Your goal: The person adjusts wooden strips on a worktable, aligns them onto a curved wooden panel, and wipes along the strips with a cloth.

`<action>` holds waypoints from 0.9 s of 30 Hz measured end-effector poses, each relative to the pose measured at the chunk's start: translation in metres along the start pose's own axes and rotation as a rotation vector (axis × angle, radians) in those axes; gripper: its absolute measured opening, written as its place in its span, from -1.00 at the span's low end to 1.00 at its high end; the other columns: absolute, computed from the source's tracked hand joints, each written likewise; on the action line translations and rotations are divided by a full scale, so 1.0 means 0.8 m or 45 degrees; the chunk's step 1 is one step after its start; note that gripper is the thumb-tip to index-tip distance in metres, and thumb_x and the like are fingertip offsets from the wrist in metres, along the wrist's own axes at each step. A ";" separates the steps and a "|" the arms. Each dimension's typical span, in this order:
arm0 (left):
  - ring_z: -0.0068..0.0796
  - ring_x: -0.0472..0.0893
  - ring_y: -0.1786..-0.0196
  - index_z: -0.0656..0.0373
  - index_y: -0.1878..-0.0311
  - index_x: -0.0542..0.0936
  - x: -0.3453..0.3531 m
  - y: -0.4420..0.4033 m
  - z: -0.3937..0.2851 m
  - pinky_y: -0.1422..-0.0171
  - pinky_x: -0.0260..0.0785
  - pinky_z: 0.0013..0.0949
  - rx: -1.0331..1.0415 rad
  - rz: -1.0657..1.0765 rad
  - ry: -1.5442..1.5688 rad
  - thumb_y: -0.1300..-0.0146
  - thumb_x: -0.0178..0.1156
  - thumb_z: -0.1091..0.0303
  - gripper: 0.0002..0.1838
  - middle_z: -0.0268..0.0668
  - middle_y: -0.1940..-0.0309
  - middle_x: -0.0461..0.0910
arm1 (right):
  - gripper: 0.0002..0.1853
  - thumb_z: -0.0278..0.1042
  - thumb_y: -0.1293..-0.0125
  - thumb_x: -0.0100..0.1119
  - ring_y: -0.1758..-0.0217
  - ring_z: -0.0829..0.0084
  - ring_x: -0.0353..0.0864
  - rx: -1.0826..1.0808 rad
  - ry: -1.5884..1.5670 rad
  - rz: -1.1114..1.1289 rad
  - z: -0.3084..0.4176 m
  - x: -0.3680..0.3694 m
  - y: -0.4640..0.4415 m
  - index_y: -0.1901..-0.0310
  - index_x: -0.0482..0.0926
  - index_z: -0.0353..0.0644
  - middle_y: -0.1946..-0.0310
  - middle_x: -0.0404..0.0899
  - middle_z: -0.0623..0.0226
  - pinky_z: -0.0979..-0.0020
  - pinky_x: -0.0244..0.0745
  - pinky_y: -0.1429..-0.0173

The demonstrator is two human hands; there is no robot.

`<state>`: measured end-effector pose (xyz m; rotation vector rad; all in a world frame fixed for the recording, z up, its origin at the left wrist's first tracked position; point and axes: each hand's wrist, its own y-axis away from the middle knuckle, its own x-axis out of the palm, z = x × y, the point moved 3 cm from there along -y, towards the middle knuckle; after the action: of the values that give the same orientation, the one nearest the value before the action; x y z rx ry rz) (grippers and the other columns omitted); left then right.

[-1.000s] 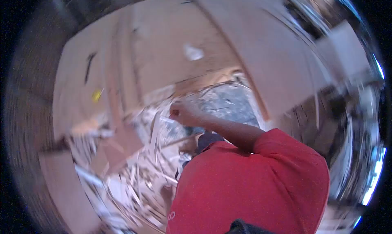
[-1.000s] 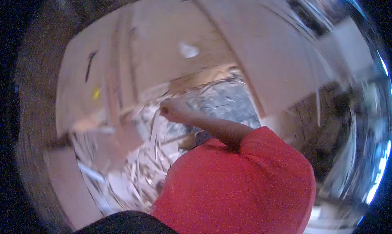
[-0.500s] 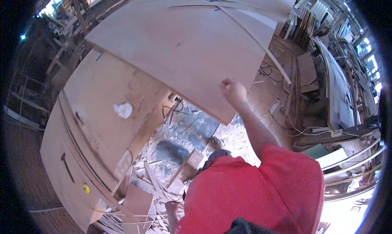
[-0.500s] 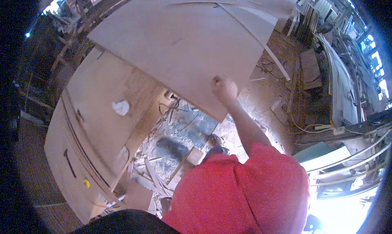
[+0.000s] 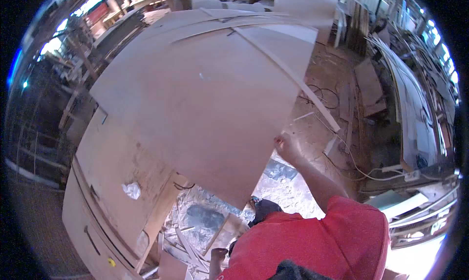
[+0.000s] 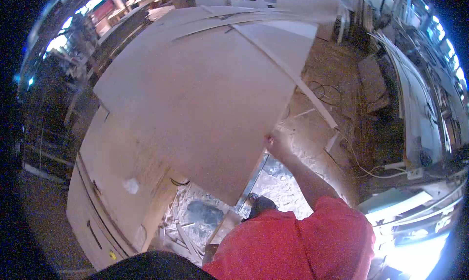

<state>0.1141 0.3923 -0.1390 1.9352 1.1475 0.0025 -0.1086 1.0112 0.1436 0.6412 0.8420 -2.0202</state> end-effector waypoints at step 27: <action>-0.14 0.70 0.28 0.16 0.35 0.72 0.308 -0.034 -0.205 0.14 0.54 -0.08 0.301 0.678 -0.910 -0.19 0.27 0.09 -0.70 -0.10 0.36 0.71 | -0.65 -0.37 -0.18 0.39 0.47 0.44 0.74 1.690 -0.319 0.503 -0.439 -0.349 0.677 -0.03 0.72 -0.19 0.45 0.73 0.24 0.39 0.54 0.49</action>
<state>0.1716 0.6832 -0.1515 2.1277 0.1580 -0.5136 0.5398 1.1841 -0.0670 1.0838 -0.8557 -2.0032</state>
